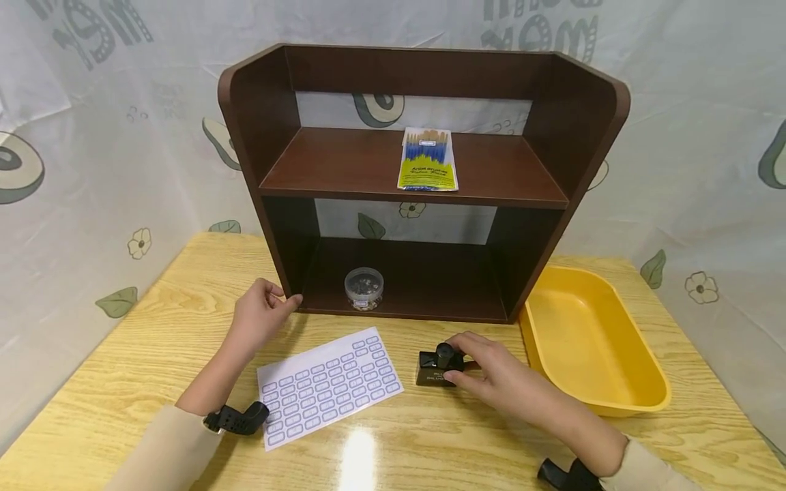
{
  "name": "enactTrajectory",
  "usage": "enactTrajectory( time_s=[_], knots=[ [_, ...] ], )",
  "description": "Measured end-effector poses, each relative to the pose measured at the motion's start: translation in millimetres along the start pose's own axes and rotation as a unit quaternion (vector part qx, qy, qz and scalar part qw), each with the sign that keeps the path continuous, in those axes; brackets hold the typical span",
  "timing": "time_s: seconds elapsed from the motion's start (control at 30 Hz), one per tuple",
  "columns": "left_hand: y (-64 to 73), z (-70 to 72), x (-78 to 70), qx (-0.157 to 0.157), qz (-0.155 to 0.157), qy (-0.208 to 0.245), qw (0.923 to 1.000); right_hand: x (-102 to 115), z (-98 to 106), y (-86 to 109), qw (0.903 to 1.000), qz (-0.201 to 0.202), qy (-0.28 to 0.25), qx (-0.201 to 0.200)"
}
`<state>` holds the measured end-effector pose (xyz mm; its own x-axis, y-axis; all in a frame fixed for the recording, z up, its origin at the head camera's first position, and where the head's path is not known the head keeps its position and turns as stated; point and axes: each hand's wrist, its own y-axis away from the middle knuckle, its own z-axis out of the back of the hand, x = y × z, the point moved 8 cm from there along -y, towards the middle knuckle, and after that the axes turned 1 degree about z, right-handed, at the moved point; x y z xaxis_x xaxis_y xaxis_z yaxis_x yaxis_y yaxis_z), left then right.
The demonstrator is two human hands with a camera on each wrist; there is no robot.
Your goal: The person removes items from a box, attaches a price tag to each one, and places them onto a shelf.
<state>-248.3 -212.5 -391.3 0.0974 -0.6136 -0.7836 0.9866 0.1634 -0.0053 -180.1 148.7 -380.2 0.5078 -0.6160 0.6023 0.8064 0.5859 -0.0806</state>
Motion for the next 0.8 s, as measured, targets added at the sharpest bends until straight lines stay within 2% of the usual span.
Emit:
enactTrajectory(
  time_s=[0.07, 0.13, 0.23, 0.3, 0.4, 0.5, 0.57, 0.8],
  knots=[
    [3.7, -10.5, 5.1, 0.043, 0.009, -0.029, 0.9986, -0.5, -0.2, 0.5, 1.0, 0.0, -0.001, -0.001],
    [7.7, -21.7, 6.6, 0.077, 0.004, -0.056, 0.9954, -0.9, -0.2, 0.9, 1.0, -0.002, -0.002, 0.0],
    [15.4, -39.8, 0.0, 0.114, -0.037, -0.104, 0.9873, -1.2, -0.3, 1.4, 1.0, -0.003, -0.005, 0.002],
    [21.9, -51.5, -8.3, 0.129, -0.068, -0.143, 0.9789, -1.3, -0.2, 1.6, 1.0, -0.004, -0.005, 0.002],
    [30.9, -65.3, -20.0, 0.134, -0.101, -0.212, 0.9627, -0.8, 0.1, 1.3, 1.0, -0.005, -0.005, 0.003],
    [36.9, -74.6, -28.3, 0.138, -0.114, -0.263, 0.9481, -0.6, 0.0, 1.5, 1.0, -0.007, -0.004, 0.002],
    [39.0, -78.1, -32.0, 0.143, -0.114, -0.274, 0.9441, -0.6, 0.0, 1.7, 1.0, -0.008, -0.002, 0.002],
    [40.7, -82.3, -35.6, 0.168, -0.108, -0.276, 0.9402, -0.5, -1.1, 2.5, 1.0, -0.003, -0.005, 0.005]
  ],
)
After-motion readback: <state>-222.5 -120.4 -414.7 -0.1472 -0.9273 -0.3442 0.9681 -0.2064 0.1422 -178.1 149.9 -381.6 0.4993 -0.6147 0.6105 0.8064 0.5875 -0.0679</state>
